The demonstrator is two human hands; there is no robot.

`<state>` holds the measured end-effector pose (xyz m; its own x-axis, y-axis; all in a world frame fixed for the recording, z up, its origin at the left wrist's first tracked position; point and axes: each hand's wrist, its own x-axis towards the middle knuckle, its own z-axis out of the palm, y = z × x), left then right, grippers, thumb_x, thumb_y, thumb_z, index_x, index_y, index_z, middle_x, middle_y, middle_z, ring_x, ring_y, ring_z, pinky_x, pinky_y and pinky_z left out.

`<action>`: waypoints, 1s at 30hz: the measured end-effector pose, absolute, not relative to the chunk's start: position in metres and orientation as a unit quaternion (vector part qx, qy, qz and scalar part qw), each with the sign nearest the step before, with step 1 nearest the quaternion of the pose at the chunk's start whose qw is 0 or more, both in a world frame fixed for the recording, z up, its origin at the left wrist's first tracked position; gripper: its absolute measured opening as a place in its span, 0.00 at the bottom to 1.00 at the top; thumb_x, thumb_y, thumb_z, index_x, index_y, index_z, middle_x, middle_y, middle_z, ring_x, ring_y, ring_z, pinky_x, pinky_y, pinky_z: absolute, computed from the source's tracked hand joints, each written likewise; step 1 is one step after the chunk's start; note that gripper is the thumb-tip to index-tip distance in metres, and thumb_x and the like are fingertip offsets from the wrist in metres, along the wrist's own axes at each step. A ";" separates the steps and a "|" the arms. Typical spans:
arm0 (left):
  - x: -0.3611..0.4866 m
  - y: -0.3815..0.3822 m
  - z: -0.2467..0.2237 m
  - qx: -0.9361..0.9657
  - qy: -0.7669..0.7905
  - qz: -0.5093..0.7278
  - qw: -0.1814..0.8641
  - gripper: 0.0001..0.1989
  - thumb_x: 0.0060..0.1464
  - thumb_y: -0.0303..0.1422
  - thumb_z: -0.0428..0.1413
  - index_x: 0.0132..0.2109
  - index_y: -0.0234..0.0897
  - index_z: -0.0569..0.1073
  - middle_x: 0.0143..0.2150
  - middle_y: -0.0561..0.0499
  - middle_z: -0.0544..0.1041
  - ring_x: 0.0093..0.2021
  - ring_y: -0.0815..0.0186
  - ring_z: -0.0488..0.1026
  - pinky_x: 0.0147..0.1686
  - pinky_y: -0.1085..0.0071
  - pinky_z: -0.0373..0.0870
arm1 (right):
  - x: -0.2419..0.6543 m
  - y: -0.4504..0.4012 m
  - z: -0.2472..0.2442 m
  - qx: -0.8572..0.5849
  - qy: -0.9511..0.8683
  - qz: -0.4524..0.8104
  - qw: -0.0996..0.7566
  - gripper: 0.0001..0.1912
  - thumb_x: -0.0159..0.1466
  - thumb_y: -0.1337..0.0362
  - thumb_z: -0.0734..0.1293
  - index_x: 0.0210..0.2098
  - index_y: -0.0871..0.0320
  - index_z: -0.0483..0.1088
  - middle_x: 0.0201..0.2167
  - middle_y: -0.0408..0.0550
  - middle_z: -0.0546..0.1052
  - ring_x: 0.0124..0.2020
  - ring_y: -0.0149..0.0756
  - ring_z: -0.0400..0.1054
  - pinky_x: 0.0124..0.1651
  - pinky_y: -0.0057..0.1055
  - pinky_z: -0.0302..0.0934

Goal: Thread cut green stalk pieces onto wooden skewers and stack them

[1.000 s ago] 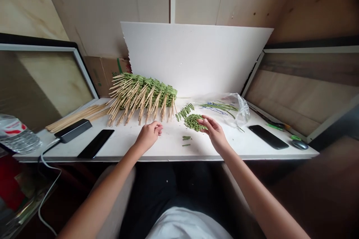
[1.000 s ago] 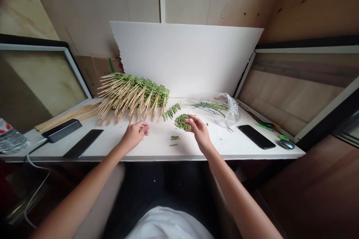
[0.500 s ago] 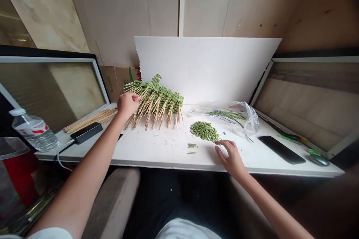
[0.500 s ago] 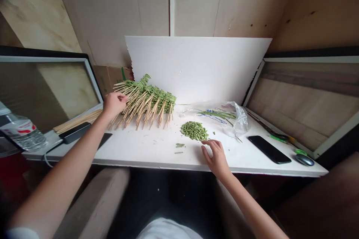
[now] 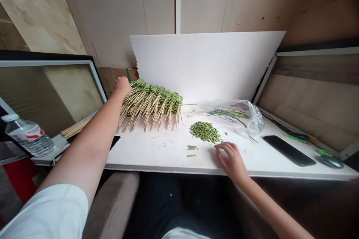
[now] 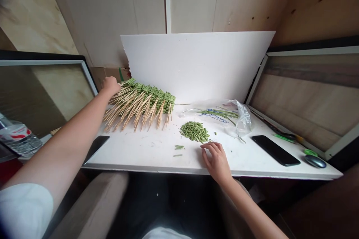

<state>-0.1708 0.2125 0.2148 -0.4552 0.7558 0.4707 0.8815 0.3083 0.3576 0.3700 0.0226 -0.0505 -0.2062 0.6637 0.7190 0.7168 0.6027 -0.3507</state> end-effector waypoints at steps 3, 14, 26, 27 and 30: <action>-0.164 0.222 0.221 -0.487 -0.831 -0.233 0.132 0.25 0.60 0.34 0.64 0.56 0.14 0.77 0.61 0.18 0.76 0.62 0.34 0.74 0.61 0.49 0.70 | 0.370 0.023 -0.052 -0.437 -0.782 -0.042 0.443 0.08 0.75 0.61 0.66 0.50 0.51 0.77 0.46 0.53 0.82 0.53 0.54 0.72 0.57 0.54 0.70; -0.157 0.239 0.233 -0.485 -0.838 -0.183 0.173 0.24 0.63 0.34 0.59 0.60 0.21 0.77 0.62 0.22 0.77 0.64 0.33 0.73 0.64 0.42 0.68 | 0.367 0.018 -0.050 -0.435 -0.788 -0.058 0.432 0.07 0.74 0.65 0.67 0.49 0.52 0.76 0.46 0.51 0.82 0.52 0.52 0.72 0.57 0.52 0.70; -0.166 0.253 0.223 -0.488 -0.835 -0.155 0.202 0.28 0.62 0.42 0.59 0.57 0.20 0.80 0.59 0.19 0.77 0.69 0.32 0.64 0.71 0.37 0.51 | 0.367 0.017 -0.049 -0.431 -0.791 -0.053 0.431 0.07 0.74 0.66 0.67 0.49 0.52 0.76 0.46 0.52 0.82 0.52 0.51 0.72 0.57 0.52 0.70; -0.167 0.253 0.222 -0.488 -0.834 -0.157 0.203 0.28 0.63 0.42 0.58 0.57 0.19 0.80 0.59 0.19 0.77 0.69 0.32 0.63 0.71 0.36 0.50 | 0.367 0.017 -0.049 -0.431 -0.791 -0.053 0.430 0.07 0.74 0.66 0.67 0.49 0.52 0.76 0.46 0.52 0.82 0.52 0.51 0.72 0.57 0.52 0.70; -0.173 0.253 0.220 -0.520 -0.814 -0.165 0.198 0.32 0.63 0.47 0.57 0.58 0.18 0.79 0.59 0.19 0.77 0.69 0.28 0.61 0.69 0.30 0.48 | 0.367 0.017 -0.049 -0.431 -0.792 -0.050 0.429 0.07 0.74 0.65 0.67 0.49 0.52 0.76 0.46 0.52 0.82 0.52 0.51 0.72 0.57 0.53 0.70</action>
